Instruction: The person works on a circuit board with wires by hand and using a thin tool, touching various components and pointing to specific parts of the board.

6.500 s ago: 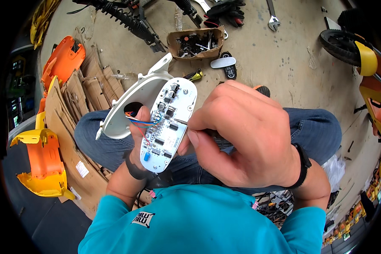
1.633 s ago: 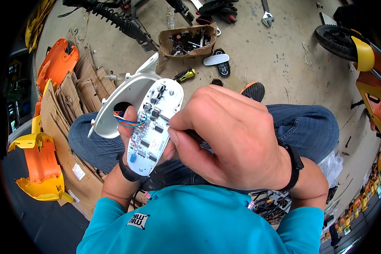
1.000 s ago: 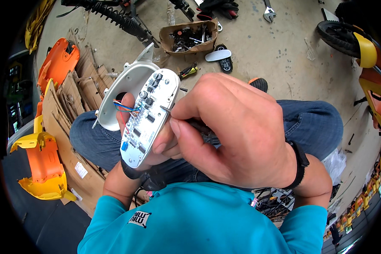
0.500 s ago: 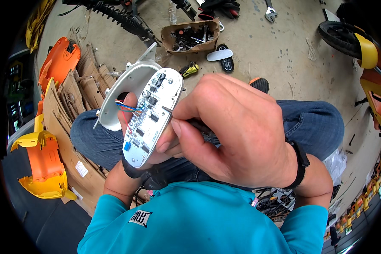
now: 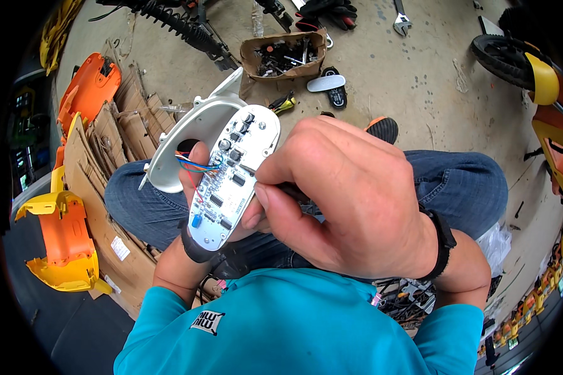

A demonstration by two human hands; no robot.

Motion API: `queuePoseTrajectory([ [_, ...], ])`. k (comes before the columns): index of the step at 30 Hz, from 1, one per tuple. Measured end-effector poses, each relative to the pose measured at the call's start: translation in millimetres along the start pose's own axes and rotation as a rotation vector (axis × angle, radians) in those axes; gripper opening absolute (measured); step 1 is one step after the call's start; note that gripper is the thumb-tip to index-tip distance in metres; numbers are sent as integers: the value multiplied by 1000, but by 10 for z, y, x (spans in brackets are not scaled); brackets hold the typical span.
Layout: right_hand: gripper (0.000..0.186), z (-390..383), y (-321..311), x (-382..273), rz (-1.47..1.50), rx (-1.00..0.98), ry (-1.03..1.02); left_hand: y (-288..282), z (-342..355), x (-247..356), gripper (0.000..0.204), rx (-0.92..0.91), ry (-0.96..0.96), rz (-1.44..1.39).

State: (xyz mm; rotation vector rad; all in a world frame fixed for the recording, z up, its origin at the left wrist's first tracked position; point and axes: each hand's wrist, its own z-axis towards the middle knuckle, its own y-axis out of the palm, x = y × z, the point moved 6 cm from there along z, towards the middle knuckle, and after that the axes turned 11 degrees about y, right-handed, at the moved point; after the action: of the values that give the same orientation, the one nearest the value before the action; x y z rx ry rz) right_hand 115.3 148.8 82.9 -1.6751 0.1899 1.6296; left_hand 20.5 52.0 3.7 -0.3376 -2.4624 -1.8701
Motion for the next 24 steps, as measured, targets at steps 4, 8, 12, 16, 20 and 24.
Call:
queuePoseTrajectory([
  [4, 17, 1, 3, -7, -5, 2, -2, -8, -5, 5, 80, 19, -6, 70],
  [8, 17, 6, 9, -15, -11, 0, -14, -17, -11, 22, 80, 33, -6, 126],
  [12, 16, 16, 14, -23, -16, -20, -23, -22, -22, 22, 80, 46, -16, 168],
  [16, 16, 22, -4, -28, -8, -37, 3, -28, -27, 14, 80, 58, -27, 199],
  [20, 16, 25, -19, -33, -8, -40, 9, -31, -28, 19, 79, 66, -29, 227],
  [24, 16, 27, -12, -20, 10, -34, 16, -35, -32, 26, 79, 75, -34, 249],
])
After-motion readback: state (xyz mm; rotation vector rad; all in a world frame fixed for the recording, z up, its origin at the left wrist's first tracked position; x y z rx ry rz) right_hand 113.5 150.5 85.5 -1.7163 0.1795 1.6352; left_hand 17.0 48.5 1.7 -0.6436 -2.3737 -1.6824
